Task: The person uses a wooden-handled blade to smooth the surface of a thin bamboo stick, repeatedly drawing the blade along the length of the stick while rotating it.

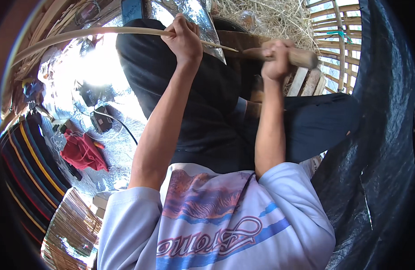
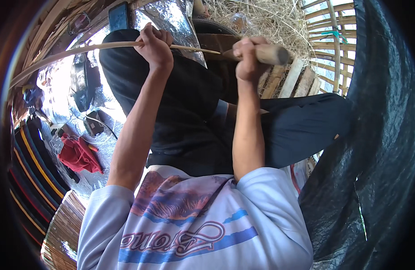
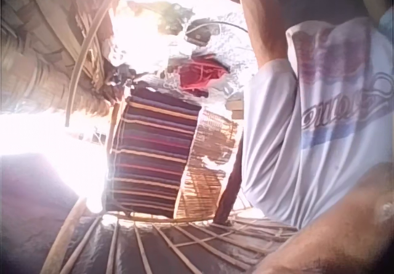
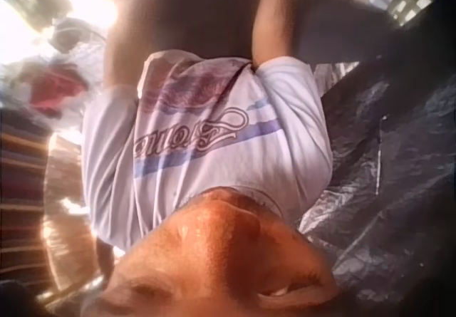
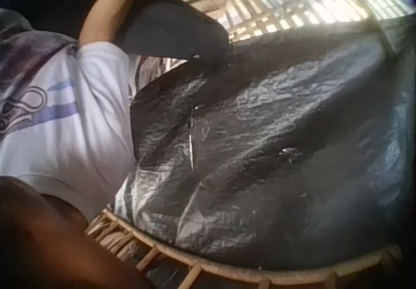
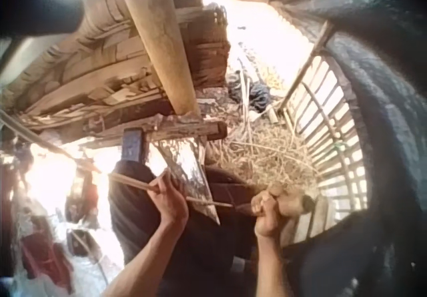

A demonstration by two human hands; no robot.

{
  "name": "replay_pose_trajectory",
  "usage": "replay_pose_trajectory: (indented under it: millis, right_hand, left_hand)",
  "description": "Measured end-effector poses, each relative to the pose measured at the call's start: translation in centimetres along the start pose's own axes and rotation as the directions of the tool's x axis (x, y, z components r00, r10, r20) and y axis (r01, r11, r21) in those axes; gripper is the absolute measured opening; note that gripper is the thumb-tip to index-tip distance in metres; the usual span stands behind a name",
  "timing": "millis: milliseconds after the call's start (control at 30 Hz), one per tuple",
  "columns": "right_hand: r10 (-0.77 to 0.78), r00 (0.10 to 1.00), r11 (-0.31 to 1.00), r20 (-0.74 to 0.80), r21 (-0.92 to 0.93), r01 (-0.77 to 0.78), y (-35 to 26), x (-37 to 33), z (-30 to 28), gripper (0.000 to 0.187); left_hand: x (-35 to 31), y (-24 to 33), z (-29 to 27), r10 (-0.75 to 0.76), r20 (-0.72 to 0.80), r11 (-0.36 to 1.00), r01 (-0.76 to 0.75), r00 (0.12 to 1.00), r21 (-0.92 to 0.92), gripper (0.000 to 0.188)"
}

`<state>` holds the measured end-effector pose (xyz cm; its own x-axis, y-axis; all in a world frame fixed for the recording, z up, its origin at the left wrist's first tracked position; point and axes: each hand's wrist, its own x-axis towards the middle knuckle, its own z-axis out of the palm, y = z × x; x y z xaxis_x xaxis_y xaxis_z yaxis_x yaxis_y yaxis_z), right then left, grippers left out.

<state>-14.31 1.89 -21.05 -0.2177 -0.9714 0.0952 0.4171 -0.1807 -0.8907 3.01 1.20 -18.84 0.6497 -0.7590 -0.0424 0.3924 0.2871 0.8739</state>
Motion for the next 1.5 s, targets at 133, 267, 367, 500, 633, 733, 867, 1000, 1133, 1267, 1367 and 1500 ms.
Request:
replay_pose_trajectory:
  millis: [133,267,367,500,633,733,867,1000,1133,1267,1367,1500]
  right_hand:
    - [-0.049,0.998,0.964,-0.043,-0.264,0.036,3.3,-0.8,-0.1,0.018]
    - [0.011,0.999,0.987,-0.033,0.162,-0.006,0.1,0.9,-0.6,0.012]
    - [0.067,0.990,0.983,-0.124,-0.160,-0.087,2.8,-0.6,-0.9,0.014]
    - [0.027,0.996,0.997,-0.087,-0.071,-0.033,3.1,-0.3,-0.4,0.013]
    - [0.048,0.988,0.993,-0.148,0.117,-0.031,0.0,1.2,-0.3,0.011]
    - [-0.005,0.996,0.990,-0.088,-0.141,-0.007,3.5,0.4,-0.1,0.015]
    - [0.063,0.989,0.967,-0.136,0.254,-0.027,0.5,1.5,-1.0,0.010]
    - [0.091,0.990,0.993,-0.111,0.080,-0.083,2.5,1.3,-0.7,0.013]
    - [0.083,0.981,0.947,-0.173,0.321,-0.024,-0.5,2.2,-1.4,0.013]
    - [0.135,0.979,0.969,-0.154,0.226,-0.098,1.4,1.9,-1.0,0.014]
    - [0.154,0.968,0.941,-0.197,0.327,-0.083,-0.2,2.6,-1.5,0.011]
    - [0.075,0.988,0.947,-0.133,0.320,-0.029,-1.2,3.1,-2.5,0.009]
  left_hand:
    - [0.0,-0.6,0.4,0.015,0.011,1.000,-0.015,1.000,0.013,0.042]
    - [-0.1,0.1,-0.2,-0.010,-0.003,0.999,0.010,1.000,-0.038,0.042]
    - [-0.3,0.1,0.1,-0.001,0.001,0.999,0.001,1.000,-0.035,0.042]
    - [0.0,-0.2,-0.4,0.015,-0.007,0.999,-0.015,1.000,0.030,0.042]
    - [-0.1,0.1,0.0,-0.005,0.010,0.999,0.005,1.000,-0.038,0.042]
    - [-0.1,0.0,0.3,-0.010,0.011,1.000,0.009,1.000,0.022,0.044]
    - [-0.1,-0.1,0.0,-0.035,-0.030,0.999,0.035,0.999,-0.011,0.044]
    - [-0.2,0.1,0.6,-0.054,-0.004,0.998,0.054,0.999,0.021,0.044]
    - [-0.4,0.0,-0.1,-0.064,-0.033,0.998,0.064,0.997,-0.001,0.045]
    - [-0.2,-0.1,0.4,-0.034,0.040,0.998,0.032,0.999,0.048,0.044]
    - [-0.6,0.0,-0.3,-0.063,0.021,0.998,0.063,0.998,0.005,0.043]
    - [-0.7,0.1,0.0,-0.064,0.006,0.998,0.064,0.998,-0.014,0.044]
